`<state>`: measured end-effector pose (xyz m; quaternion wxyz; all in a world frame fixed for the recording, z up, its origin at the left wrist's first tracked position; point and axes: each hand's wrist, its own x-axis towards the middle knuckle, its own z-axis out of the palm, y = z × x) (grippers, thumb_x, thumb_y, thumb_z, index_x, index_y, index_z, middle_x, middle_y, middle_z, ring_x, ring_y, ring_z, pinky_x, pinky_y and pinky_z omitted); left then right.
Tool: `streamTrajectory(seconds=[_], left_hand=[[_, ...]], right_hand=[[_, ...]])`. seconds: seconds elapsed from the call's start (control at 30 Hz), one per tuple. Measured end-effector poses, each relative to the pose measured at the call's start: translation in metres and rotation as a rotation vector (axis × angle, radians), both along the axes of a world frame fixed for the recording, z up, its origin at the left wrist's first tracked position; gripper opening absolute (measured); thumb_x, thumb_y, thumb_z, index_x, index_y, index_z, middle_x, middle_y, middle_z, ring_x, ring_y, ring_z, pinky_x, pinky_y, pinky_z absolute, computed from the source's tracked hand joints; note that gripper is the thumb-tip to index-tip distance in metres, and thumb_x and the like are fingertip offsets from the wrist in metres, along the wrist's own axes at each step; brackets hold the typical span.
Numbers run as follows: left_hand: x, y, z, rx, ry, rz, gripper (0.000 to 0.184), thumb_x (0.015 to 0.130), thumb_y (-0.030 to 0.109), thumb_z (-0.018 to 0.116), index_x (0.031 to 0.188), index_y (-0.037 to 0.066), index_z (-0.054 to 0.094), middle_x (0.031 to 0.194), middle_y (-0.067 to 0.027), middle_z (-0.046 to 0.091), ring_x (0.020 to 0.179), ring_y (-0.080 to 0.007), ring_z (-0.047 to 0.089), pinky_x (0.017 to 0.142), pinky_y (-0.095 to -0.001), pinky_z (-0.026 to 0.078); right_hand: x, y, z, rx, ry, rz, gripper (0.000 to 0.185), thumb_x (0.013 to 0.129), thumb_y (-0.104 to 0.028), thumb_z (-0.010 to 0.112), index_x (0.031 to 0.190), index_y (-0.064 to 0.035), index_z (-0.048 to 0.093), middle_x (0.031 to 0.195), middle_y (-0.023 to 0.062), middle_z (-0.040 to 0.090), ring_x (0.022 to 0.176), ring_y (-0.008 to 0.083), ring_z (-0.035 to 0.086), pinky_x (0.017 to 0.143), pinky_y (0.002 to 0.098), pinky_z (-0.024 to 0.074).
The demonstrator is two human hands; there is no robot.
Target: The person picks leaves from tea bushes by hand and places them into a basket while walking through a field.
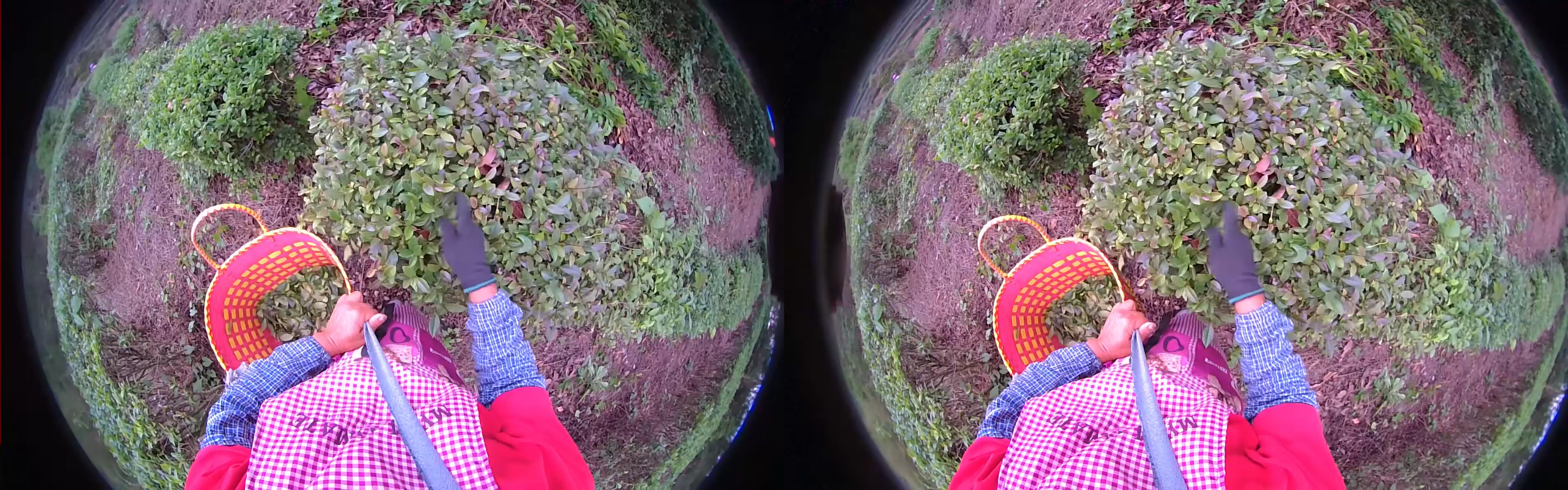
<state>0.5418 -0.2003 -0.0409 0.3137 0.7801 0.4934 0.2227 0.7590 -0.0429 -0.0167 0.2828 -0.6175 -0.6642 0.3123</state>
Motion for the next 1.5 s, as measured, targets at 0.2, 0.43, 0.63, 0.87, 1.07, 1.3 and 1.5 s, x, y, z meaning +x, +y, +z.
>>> streamTrajectory(seconds=[0.2,0.43,0.63,0.87,1.07,1.3,1.5], left_hand=[[0.005,0.003,0.002,-0.024,-0.014,0.016,0.041,0.087,0.032,0.05,0.053,0.01,0.051,0.054,-0.006,0.052,0.056,-0.0268,0.043,0.062,-0.039,0.035],[0.001,0.002,0.002,-0.037,-0.02,0.08,0.043,0.089,0.033,0.047,0.053,0.01,0.047,0.054,-0.007,0.049,0.056,-0.0275,0.042,0.062,-0.0394,0.034],[0.0,0.005,-0.002,-0.068,0.006,0.106,0.036,0.085,0.031,0.051,0.055,0.011,0.053,0.056,-0.0069,0.053,0.058,-0.0279,0.045,0.06,-0.0404,0.034],[0.009,0.0,0.003,-0.064,-0.016,0.097,0.039,0.087,0.031,0.049,0.054,0.01,0.048,0.056,-0.0081,0.051,0.059,-0.0279,0.044,0.063,-0.0401,0.034],[0.01,-0.01,-0.009,-0.098,0.041,0.039,0.038,0.086,0.033,0.051,0.056,0.011,0.054,0.057,-0.0064,0.053,0.062,-0.0269,0.045,0.064,-0.0408,0.035],[-0.005,-0.018,-0.018,-0.121,0.052,0.03,0.039,0.085,0.036,0.052,0.056,0.012,0.058,0.059,-0.0053,0.055,0.065,-0.0258,0.046,0.063,-0.0406,0.036],[-0.021,-0.015,-0.03,-0.135,0.011,-0.051,0.037,0.086,0.036,0.05,0.058,0.012,0.058,0.06,-0.0048,0.056,0.066,-0.0252,0.046,0.064,-0.0409,0.036]], right_hand=[[-0.025,0.013,-0.02,0.058,-0.143,0.201,0.045,0.079,-0.025,0.062,0.117,-0.0069,0.048,0.085,0.0205,0.062,0.077,0.0372,0.06,0.064,0.0456,0.0462],[0.011,-0.037,-0.049,0.12,0.232,-0.071,0.016,0.079,-0.005,0.049,0.092,-0.0032,0.058,0.072,0.0092,0.061,0.065,0.0196,0.059,0.055,0.0312,0.045],[0.016,-0.043,0.022,0.154,0.431,0.132,0.02,0.087,-0.005,0.048,0.105,0.0024,0.052,0.083,0.0074,0.061,0.067,0.0115,0.056,0.059,0.0272,0.0467],[-0.017,0.052,0.006,0.11,0.129,0.162,0.052,0.081,-0.004,0.053,0.131,-0.0077,0.04,0.103,0.0213,0.061,0.09,0.0335,0.062,0.076,0.04,0.0486],[-0.049,0.07,0.002,0.004,-0.228,0.426,0.047,0.077,-0.009,0.056,0.124,-0.0114,0.048,0.097,0.0222,0.061,0.089,0.0386,0.059,0.077,0.0428,0.0467],[-0.034,0.006,-0.076,0.043,0.266,-0.029,0.014,0.082,-0.012,0.057,0.085,0.001,0.061,0.073,0.018,0.061,0.067,0.0338,0.058,0.064,0.0415,0.0456],[-0.066,-0.077,0.009,0.18,0.348,0.111,0.013,0.087,-0.011,0.051,0.085,-0.0025,0.061,0.066,0.0088,0.056,0.054,0.0174,0.049,0.052,0.0309,0.041]])
